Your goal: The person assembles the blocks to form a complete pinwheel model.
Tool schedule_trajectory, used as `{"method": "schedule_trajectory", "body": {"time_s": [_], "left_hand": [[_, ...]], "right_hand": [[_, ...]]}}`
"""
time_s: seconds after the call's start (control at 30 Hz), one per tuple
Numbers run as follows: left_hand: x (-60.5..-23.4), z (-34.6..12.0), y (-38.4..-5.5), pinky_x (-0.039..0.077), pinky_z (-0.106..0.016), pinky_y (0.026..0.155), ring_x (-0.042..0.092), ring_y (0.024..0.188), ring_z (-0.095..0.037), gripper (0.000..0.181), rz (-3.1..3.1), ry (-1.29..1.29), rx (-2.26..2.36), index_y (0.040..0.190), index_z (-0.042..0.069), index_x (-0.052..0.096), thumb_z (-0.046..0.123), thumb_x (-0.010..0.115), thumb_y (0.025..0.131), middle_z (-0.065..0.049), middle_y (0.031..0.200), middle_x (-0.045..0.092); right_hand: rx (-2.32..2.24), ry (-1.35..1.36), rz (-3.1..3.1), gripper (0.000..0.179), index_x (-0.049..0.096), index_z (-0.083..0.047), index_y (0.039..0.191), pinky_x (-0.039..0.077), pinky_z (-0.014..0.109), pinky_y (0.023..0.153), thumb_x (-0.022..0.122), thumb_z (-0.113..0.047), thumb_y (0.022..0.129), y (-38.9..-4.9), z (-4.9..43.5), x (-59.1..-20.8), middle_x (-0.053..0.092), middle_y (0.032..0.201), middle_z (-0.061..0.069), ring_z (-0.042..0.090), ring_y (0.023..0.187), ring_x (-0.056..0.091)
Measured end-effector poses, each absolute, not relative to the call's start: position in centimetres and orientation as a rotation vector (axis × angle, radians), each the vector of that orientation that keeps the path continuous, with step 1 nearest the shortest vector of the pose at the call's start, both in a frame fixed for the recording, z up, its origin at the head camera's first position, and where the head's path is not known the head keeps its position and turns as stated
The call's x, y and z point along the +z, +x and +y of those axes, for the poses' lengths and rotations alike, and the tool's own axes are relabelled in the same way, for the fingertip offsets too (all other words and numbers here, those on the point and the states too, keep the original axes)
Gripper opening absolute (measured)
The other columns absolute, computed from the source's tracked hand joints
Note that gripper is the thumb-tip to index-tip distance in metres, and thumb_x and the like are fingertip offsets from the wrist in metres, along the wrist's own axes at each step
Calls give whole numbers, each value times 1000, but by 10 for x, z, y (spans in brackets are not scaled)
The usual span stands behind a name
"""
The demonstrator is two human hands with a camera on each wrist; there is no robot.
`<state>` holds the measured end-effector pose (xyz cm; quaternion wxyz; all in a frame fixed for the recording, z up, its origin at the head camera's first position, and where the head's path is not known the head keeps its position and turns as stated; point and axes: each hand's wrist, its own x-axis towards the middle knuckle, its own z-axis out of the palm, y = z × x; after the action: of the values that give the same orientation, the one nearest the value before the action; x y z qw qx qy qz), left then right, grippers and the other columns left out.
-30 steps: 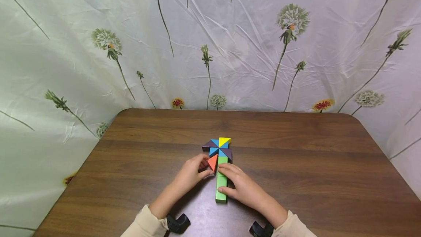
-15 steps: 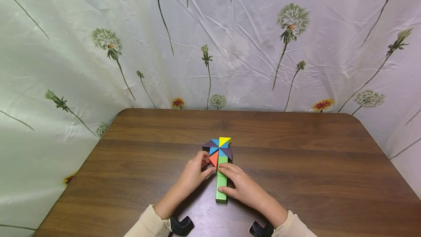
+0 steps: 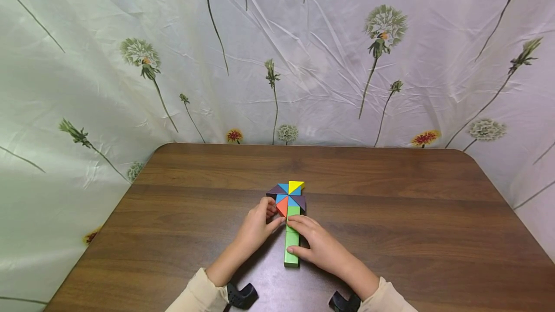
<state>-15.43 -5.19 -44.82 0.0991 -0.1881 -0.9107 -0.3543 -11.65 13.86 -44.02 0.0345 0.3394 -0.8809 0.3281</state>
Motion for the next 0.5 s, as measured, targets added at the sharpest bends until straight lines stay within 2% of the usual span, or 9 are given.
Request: {"method": "schedule_trajectory", "body": {"time_s": [0.5], "left_hand": [[-439, -59, -155, 47, -28, 66, 56, 77, -17, 30, -2713, -574, -1039, 99, 4, 50, 19, 69, 80, -5, 86, 57]], "right_hand": [[1000, 1054, -2724, 53, 53, -1, 123, 39, 42, 91, 62, -37, 84, -118, 139, -440, 47, 127, 7, 24, 119, 40]]}}
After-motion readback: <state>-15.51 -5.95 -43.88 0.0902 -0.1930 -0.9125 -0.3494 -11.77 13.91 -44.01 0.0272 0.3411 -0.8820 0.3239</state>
